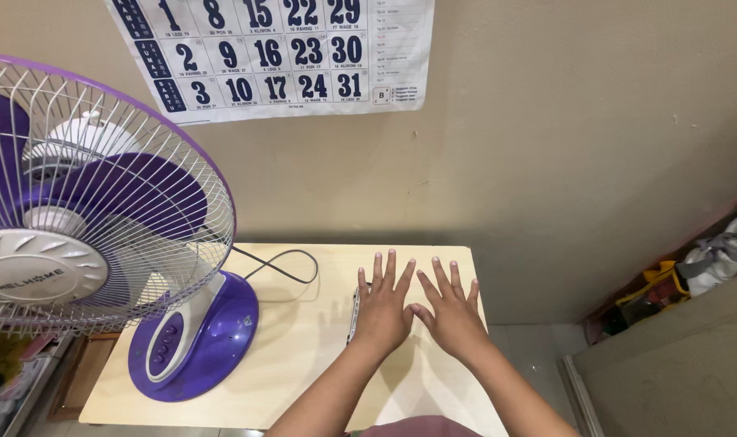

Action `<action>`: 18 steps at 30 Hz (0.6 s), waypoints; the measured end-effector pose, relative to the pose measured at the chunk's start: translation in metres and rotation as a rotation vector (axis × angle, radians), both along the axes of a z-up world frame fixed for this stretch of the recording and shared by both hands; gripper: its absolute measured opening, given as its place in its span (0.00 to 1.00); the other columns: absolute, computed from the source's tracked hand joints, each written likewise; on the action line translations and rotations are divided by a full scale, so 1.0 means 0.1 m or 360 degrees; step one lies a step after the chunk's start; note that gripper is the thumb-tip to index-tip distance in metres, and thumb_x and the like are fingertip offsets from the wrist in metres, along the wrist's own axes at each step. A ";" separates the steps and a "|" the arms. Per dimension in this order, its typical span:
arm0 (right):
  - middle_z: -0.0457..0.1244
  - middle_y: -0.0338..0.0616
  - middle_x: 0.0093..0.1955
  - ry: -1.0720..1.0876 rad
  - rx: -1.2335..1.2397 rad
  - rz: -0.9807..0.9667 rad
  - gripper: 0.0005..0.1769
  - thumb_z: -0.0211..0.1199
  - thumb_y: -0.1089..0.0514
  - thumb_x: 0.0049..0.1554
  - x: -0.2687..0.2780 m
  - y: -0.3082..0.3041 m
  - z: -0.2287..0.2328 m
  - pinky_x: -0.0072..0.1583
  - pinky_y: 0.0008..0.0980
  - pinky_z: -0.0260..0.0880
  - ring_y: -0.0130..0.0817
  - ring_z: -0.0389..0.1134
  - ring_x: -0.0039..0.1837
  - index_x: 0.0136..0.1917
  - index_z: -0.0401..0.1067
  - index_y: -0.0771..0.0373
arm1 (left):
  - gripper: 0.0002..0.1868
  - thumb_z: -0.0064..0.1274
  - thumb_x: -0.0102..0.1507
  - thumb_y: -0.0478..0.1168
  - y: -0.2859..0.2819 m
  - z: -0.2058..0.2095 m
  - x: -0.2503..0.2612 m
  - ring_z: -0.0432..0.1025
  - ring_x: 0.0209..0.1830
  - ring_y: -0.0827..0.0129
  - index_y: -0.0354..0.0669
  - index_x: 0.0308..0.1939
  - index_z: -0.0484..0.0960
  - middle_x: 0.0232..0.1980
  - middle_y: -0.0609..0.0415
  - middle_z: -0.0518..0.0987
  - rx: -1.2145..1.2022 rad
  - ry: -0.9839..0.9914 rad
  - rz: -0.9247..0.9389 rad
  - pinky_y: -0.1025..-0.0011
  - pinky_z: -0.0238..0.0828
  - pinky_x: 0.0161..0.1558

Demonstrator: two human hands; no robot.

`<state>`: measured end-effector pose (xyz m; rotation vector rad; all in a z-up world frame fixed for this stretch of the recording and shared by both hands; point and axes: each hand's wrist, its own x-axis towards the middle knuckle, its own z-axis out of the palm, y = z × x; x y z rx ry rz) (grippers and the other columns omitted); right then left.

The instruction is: The person opens a screwdriver set, selects a screwdriver, and uses it to tighten a screw on the neck of a purple and white electric fan. The fan is repositioned on the table during the process.

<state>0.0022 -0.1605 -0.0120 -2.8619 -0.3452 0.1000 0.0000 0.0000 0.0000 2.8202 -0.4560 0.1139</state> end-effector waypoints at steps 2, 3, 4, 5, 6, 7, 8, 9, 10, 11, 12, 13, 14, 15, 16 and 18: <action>0.30 0.42 0.87 -0.0020 0.0002 0.0008 0.39 0.49 0.33 0.62 0.00 0.00 -0.01 0.77 0.67 0.27 0.48 0.24 0.86 0.81 0.48 0.45 | 0.46 0.57 0.63 0.43 0.00 0.01 0.00 0.29 0.83 0.45 0.54 0.80 0.48 0.83 0.41 0.38 -0.0012 0.0021 0.0003 0.38 0.26 0.75; 0.30 0.42 0.87 -0.0030 0.0003 0.0010 0.39 0.49 0.33 0.62 0.01 0.00 -0.02 0.77 0.67 0.27 0.48 0.24 0.86 0.81 0.48 0.46 | 0.46 0.57 0.63 0.44 0.00 0.02 0.00 0.29 0.83 0.45 0.54 0.80 0.48 0.83 0.41 0.38 -0.0017 0.0031 0.0004 0.38 0.26 0.75; 0.30 0.42 0.86 -0.0031 0.0001 0.0009 0.39 0.49 0.33 0.62 0.01 0.00 -0.02 0.76 0.67 0.27 0.48 0.24 0.86 0.81 0.48 0.46 | 0.45 0.57 0.63 0.44 0.00 0.02 0.00 0.30 0.83 0.45 0.54 0.79 0.48 0.83 0.41 0.38 -0.0020 0.0022 0.0001 0.38 0.27 0.75; 0.30 0.43 0.86 -0.0033 0.0000 0.0010 0.39 0.49 0.33 0.62 0.01 0.00 -0.02 0.76 0.67 0.28 0.48 0.24 0.85 0.81 0.48 0.46 | 0.45 0.57 0.63 0.44 0.00 0.02 -0.01 0.30 0.83 0.44 0.54 0.79 0.48 0.83 0.41 0.39 -0.0021 0.0013 0.0000 0.38 0.27 0.75; 0.30 0.43 0.86 -0.0035 -0.0001 0.0010 0.39 0.48 0.33 0.62 0.02 0.00 -0.02 0.76 0.67 0.28 0.48 0.24 0.85 0.81 0.47 0.45 | 0.45 0.57 0.63 0.44 0.00 0.02 -0.01 0.30 0.83 0.44 0.54 0.79 0.48 0.83 0.41 0.39 -0.0023 0.0004 -0.0002 0.38 0.27 0.75; 0.30 0.43 0.86 -0.0037 0.0001 0.0010 0.39 0.48 0.33 0.62 0.02 0.00 -0.02 0.76 0.67 0.28 0.48 0.24 0.85 0.81 0.48 0.46 | 0.45 0.57 0.63 0.44 0.01 0.03 -0.01 0.30 0.83 0.44 0.54 0.79 0.48 0.83 0.40 0.39 -0.0022 -0.0004 -0.0003 0.38 0.27 0.75; 0.30 0.43 0.86 -0.0039 0.0002 0.0010 0.39 0.49 0.33 0.62 0.02 0.00 -0.02 0.76 0.67 0.28 0.48 0.24 0.85 0.81 0.48 0.46 | 0.46 0.57 0.63 0.44 0.01 0.03 -0.01 0.30 0.83 0.44 0.54 0.80 0.48 0.83 0.40 0.39 -0.0020 -0.0012 -0.0003 0.38 0.27 0.75; 0.30 0.43 0.86 -0.0040 0.0004 0.0011 0.39 0.49 0.33 0.62 0.03 0.00 -0.02 0.76 0.67 0.28 0.48 0.24 0.85 0.81 0.48 0.46 | 0.46 0.57 0.63 0.44 0.01 0.03 0.00 0.30 0.83 0.44 0.54 0.80 0.48 0.83 0.40 0.39 -0.0019 -0.0020 -0.0003 0.38 0.27 0.75; 0.30 0.43 0.86 -0.0040 0.0006 0.0015 0.39 0.49 0.33 0.62 0.03 0.01 -0.02 0.76 0.67 0.28 0.48 0.24 0.85 0.81 0.48 0.46 | 0.46 0.57 0.63 0.44 0.01 0.03 0.00 0.30 0.83 0.44 0.54 0.80 0.48 0.83 0.40 0.39 -0.0011 -0.0011 0.0001 0.38 0.27 0.75; 0.30 0.43 0.86 -0.0040 0.0008 0.0017 0.39 0.49 0.33 0.62 0.03 0.01 -0.02 0.76 0.67 0.28 0.48 0.24 0.85 0.81 0.48 0.46 | 0.46 0.57 0.63 0.45 0.01 0.04 0.01 0.30 0.83 0.44 0.54 0.80 0.48 0.83 0.40 0.39 -0.0002 -0.0003 0.0004 0.38 0.27 0.75; 0.30 0.43 0.86 -0.0040 0.0011 0.0020 0.39 0.49 0.33 0.62 0.04 0.01 -0.02 0.76 0.68 0.28 0.48 0.24 0.85 0.81 0.48 0.46 | 0.46 0.57 0.63 0.45 0.01 0.04 0.01 0.29 0.83 0.44 0.54 0.79 0.47 0.83 0.40 0.39 0.0007 0.0006 0.0007 0.38 0.27 0.75; 0.31 0.43 0.86 -0.0048 0.0011 0.0022 0.39 0.49 0.33 0.62 0.04 0.01 -0.03 0.76 0.68 0.28 0.48 0.24 0.85 0.81 0.48 0.46 | 0.46 0.57 0.63 0.45 0.01 0.04 0.01 0.29 0.83 0.44 0.54 0.79 0.47 0.83 0.40 0.39 0.0004 0.0009 0.0011 0.38 0.27 0.75; 0.31 0.42 0.86 -0.0057 0.0012 0.0023 0.39 0.49 0.33 0.62 0.04 0.01 -0.03 0.76 0.68 0.28 0.48 0.24 0.86 0.81 0.48 0.46 | 0.45 0.57 0.63 0.45 0.01 0.05 0.01 0.29 0.83 0.44 0.54 0.79 0.48 0.83 0.40 0.39 0.0002 0.0012 0.0014 0.38 0.27 0.75; 0.31 0.42 0.86 -0.0065 0.0013 0.0026 0.39 0.49 0.33 0.62 0.04 0.01 -0.04 0.76 0.68 0.28 0.47 0.24 0.86 0.81 0.48 0.46 | 0.45 0.56 0.63 0.45 0.02 0.05 0.01 0.29 0.83 0.44 0.55 0.79 0.48 0.83 0.40 0.39 0.0000 0.0015 0.0019 0.38 0.27 0.75; 0.31 0.42 0.86 -0.0068 0.0013 0.0028 0.39 0.49 0.34 0.62 0.04 0.02 -0.04 0.76 0.68 0.28 0.47 0.24 0.86 0.81 0.48 0.46 | 0.45 0.56 0.63 0.45 0.02 0.05 0.01 0.29 0.83 0.44 0.55 0.79 0.48 0.83 0.40 0.38 0.0002 0.0026 0.0021 0.39 0.27 0.75; 0.30 0.42 0.86 -0.0071 0.0013 0.0031 0.39 0.49 0.34 0.62 0.05 0.02 -0.04 0.76 0.68 0.28 0.47 0.24 0.85 0.81 0.48 0.46 | 0.45 0.56 0.63 0.45 0.02 0.06 0.02 0.29 0.83 0.44 0.55 0.80 0.47 0.83 0.41 0.38 0.0004 0.0050 0.0024 0.39 0.26 0.75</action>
